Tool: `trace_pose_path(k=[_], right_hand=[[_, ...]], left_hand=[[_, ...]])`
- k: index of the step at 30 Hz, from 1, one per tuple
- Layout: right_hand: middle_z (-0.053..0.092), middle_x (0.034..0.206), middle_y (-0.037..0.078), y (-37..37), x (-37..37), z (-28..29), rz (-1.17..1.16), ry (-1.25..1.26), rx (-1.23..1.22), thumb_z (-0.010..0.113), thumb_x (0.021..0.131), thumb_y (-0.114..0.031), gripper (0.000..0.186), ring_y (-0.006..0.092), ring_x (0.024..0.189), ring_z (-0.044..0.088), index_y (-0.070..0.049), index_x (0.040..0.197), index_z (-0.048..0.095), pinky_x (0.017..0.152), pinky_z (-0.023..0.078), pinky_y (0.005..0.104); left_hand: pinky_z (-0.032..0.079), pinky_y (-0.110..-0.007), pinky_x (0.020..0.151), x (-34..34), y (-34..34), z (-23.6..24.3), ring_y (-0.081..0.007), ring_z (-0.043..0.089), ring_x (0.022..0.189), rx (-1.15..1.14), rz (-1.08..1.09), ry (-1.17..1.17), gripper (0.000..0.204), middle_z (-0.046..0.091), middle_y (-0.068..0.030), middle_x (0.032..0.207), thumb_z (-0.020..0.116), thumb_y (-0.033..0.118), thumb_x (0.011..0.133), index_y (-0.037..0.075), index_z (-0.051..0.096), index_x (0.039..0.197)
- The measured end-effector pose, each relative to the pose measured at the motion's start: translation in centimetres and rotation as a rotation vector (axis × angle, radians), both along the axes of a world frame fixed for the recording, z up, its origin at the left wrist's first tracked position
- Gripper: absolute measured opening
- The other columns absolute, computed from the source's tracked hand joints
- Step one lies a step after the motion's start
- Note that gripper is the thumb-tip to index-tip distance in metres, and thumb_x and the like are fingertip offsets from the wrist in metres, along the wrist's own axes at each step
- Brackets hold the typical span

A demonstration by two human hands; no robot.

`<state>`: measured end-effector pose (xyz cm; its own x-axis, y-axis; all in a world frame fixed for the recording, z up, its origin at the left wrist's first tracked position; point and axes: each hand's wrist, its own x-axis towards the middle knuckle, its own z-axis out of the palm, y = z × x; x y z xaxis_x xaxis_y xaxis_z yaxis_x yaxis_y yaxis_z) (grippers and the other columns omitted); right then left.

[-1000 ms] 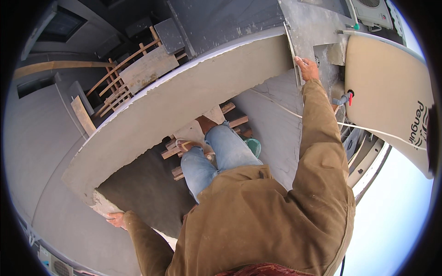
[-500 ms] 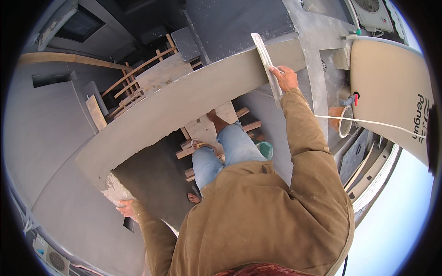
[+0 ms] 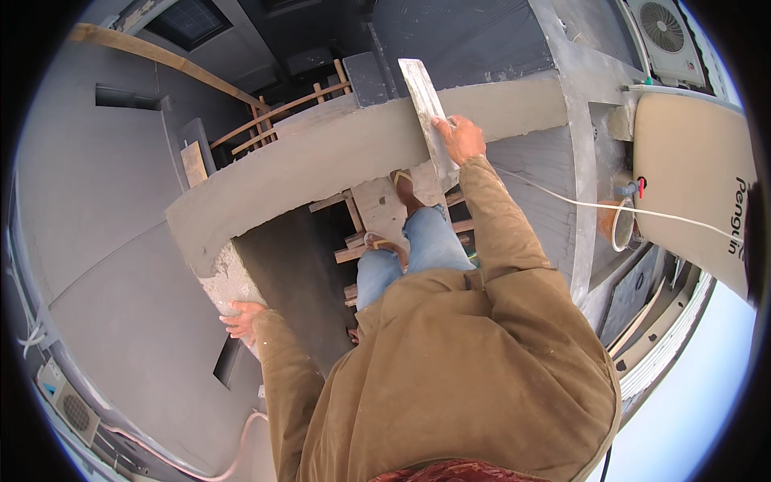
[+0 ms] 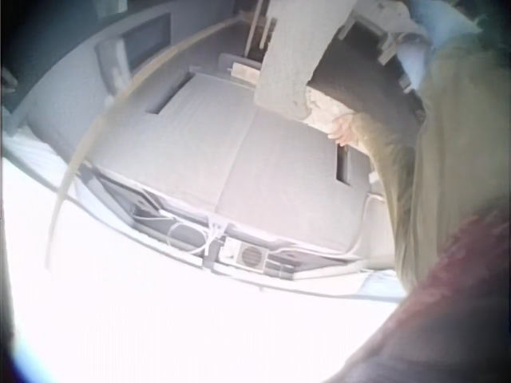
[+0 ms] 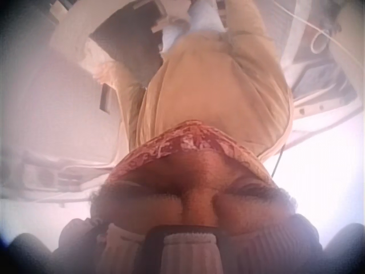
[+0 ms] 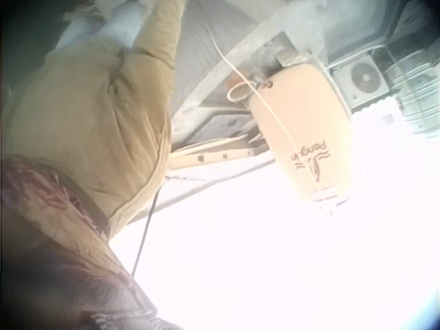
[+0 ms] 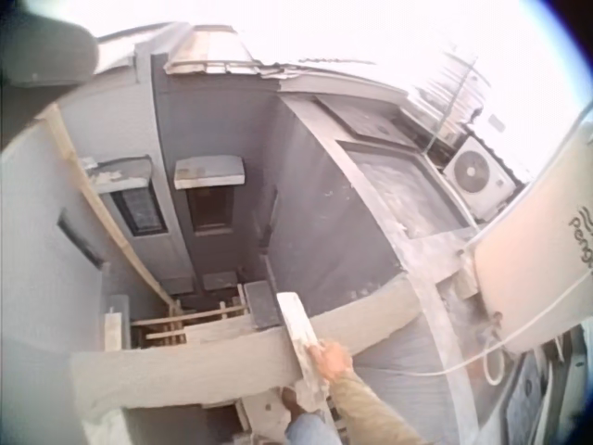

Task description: The person scoops plaster from a bucket onto a hawk and applies it to a concrete wall using a trowel. They repeatedly smooth the surface, scrape excess material, and reapply plaster to achieve an even finish.

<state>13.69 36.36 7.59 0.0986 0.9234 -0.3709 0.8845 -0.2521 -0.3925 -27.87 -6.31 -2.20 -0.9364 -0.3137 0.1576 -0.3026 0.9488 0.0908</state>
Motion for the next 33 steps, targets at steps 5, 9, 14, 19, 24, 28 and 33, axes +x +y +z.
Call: trace_pose_path(k=[5, 9, 14, 19, 24, 28, 33], right_hand=[[0.07, 0.109, 0.023, -3.0, -6.4, 0.6, 0.073, 0.023, -0.005, 0.055, 0.094, -0.059, 0.064, 0.0399, 0.107, 0.065, -0.002, 0.122, 0.065, 0.092, 0.05, 0.0494], [0.07, 0.109, 0.023, -5.3, -11.2, 1.0, 0.136, 0.053, -0.021, 0.055, 0.094, -0.058, 0.062, 0.0409, 0.107, 0.065, -0.003, 0.12, 0.065, 0.092, 0.049, 0.05], [0.069, 0.113, 0.023, -8.1, -18.3, 2.4, 0.236, 0.077, -0.106, 0.055, 0.095, -0.056, 0.06, 0.0418, 0.11, 0.064, -0.003, 0.122, 0.064, 0.094, 0.048, 0.0512], [0.07, 0.112, 0.023, -11.0, -24.8, 1.7, 0.275, 0.119, -0.134, 0.055, 0.095, -0.055, 0.06, 0.0406, 0.109, 0.064, -0.003, 0.124, 0.063, 0.094, 0.049, 0.0497], [0.069, 0.112, 0.023, -14.2, -31.0, 2.1, 0.344, 0.183, -0.129, 0.056, 0.095, -0.053, 0.058, 0.0406, 0.11, 0.064, -0.003, 0.124, 0.063, 0.093, 0.049, 0.0496], [0.068, 0.114, 0.024, -16.8, -36.4, 2.7, 0.422, 0.216, -0.182, 0.056, 0.096, -0.05, 0.055, 0.042, 0.112, 0.063, -0.002, 0.119, 0.064, 0.094, 0.048, 0.0517], [0.068, 0.113, 0.025, -20.3, -43.0, 3.3, 0.575, 0.249, -0.215, 0.057, 0.096, -0.05, 0.056, 0.0416, 0.111, 0.064, -0.001, 0.121, 0.064, 0.093, 0.049, 0.0513]], left_hand=[[0.008, -0.074, 0.112, 0.0, 0.3, 0.0, -0.0355, 0.019, 0.151, 0.04, -0.001, -0.007, 0.076, 0.029, -0.0169, 0.16, 0.039, 0.069, 0.093, 0.023, 0.034, 0.153], [0.008, -0.074, 0.112, -0.2, -0.1, -0.3, -0.0376, 0.019, 0.15, 0.002, -0.02, -0.034, 0.076, 0.028, -0.0187, 0.16, 0.038, 0.069, 0.094, 0.022, 0.034, 0.153], [0.01, -0.077, 0.109, 0.2, 0.1, 0.1, -0.0386, 0.02, 0.15, 0.04, -0.043, 0.009, 0.076, 0.03, -0.0201, 0.158, 0.039, 0.068, 0.095, 0.02, 0.035, 0.153], [0.01, -0.077, 0.109, 0.6, 0.3, 0.8, -0.0379, 0.017, 0.151, 0.027, -0.061, -0.033, 0.078, 0.026, -0.0208, 0.159, 0.033, 0.071, 0.094, 0.021, 0.032, 0.154], [0.009, -0.078, 0.109, 0.7, 0.8, 2.5, -0.0423, 0.015, 0.15, 0.033, -0.092, -0.096, 0.078, 0.024, -0.0248, 0.159, 0.035, 0.065, 0.096, 0.015, 0.028, 0.155], [0.008, -0.078, 0.109, 0.6, 0.8, 2.4, -0.0434, 0.014, 0.15, 0.045, -0.088, -0.082, 0.076, 0.024, -0.0246, 0.158, 0.034, 0.065, 0.096, 0.016, 0.027, 0.155], [0.007, -0.078, 0.109, 0.3, 0.3, 1.2, -0.0429, 0.016, 0.149, 0.009, -0.075, -0.037, 0.074, 0.026, -0.0235, 0.157, 0.033, 0.065, 0.097, 0.018, 0.029, 0.154]])
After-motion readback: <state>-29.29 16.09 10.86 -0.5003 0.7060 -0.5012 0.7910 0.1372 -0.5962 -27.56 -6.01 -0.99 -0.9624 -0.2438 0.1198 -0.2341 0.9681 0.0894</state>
